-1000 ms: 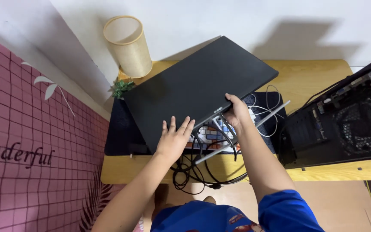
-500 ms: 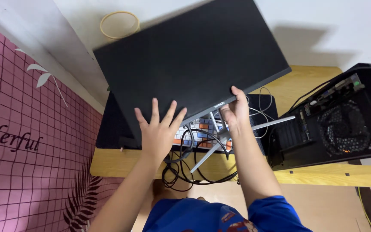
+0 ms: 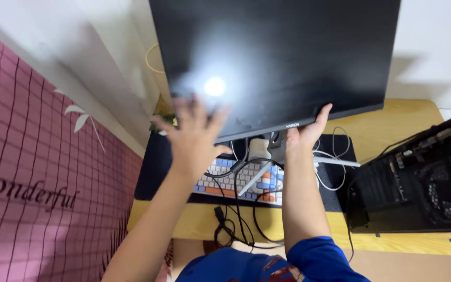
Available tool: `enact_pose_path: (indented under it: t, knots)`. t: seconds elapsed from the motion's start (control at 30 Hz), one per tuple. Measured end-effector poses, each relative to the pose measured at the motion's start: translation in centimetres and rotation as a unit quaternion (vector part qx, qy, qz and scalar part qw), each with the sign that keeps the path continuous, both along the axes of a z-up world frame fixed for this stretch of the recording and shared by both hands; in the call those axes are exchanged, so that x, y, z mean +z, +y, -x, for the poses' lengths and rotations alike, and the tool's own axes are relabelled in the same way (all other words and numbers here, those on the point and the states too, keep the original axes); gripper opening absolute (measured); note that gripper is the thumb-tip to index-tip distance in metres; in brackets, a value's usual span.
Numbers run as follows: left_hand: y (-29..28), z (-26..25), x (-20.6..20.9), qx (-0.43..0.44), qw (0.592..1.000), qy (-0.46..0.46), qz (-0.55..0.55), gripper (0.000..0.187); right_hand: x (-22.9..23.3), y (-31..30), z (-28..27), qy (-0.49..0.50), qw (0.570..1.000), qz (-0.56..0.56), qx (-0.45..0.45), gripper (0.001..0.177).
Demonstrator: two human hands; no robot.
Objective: Disconnecting and moving a monitor, cables, and a desktop PC tower on a desk.
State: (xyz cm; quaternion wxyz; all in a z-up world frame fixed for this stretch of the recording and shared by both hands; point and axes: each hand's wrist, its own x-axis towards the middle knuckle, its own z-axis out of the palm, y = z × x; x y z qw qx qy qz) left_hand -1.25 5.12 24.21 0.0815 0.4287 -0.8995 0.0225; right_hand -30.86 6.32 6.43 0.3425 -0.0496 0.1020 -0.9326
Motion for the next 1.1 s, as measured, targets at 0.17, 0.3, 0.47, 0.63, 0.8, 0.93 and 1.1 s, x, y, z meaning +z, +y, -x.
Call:
enact_pose_path:
  t: [0.17,0.3,0.47,0.63,0.8,0.93,1.1]
  knots:
    - [-9.0,1.1,-8.2,0.037,0.849,0.499,-0.172,0.115,0.2,-0.9,0.3,-0.019,1.000,0.003,-0.018,0.061]
    - [-11.7,3.8,-6.8,-0.002,0.651,0.693,-0.310,0.050,0.3,-2.0,-0.1,-0.050,0.998,0.045,-0.017,0.069]
    - [-14.2,6.4,-10.2,-0.008,0.589,0.745,-0.313,0.027,-0.3,-2.7,0.8,-0.045,0.994,0.098,-0.003,0.081]
    - [-16.5,8.5,-13.3,-0.011,0.515,0.790,-0.333,0.032,-2.5,-2.7,3.4,-0.019,0.997,0.061,0.031,0.087]
    - [-17.3,9.4,-14.0,-0.010,0.514,0.796,-0.318,0.028,-6.4,-2.4,5.9,0.076,0.996,-0.041,0.032,0.089]
    - [-18.5,10.1,-19.1,-0.035,0.502,0.796,-0.336,0.035,-5.3,-3.3,5.2,-0.043,0.998,0.028,0.034,0.094]
    - [-18.5,10.8,-20.5,-0.053,0.544,0.776,-0.315,0.033,-5.3,-4.2,5.8,-0.054,0.998,-0.027,-0.018,0.098]
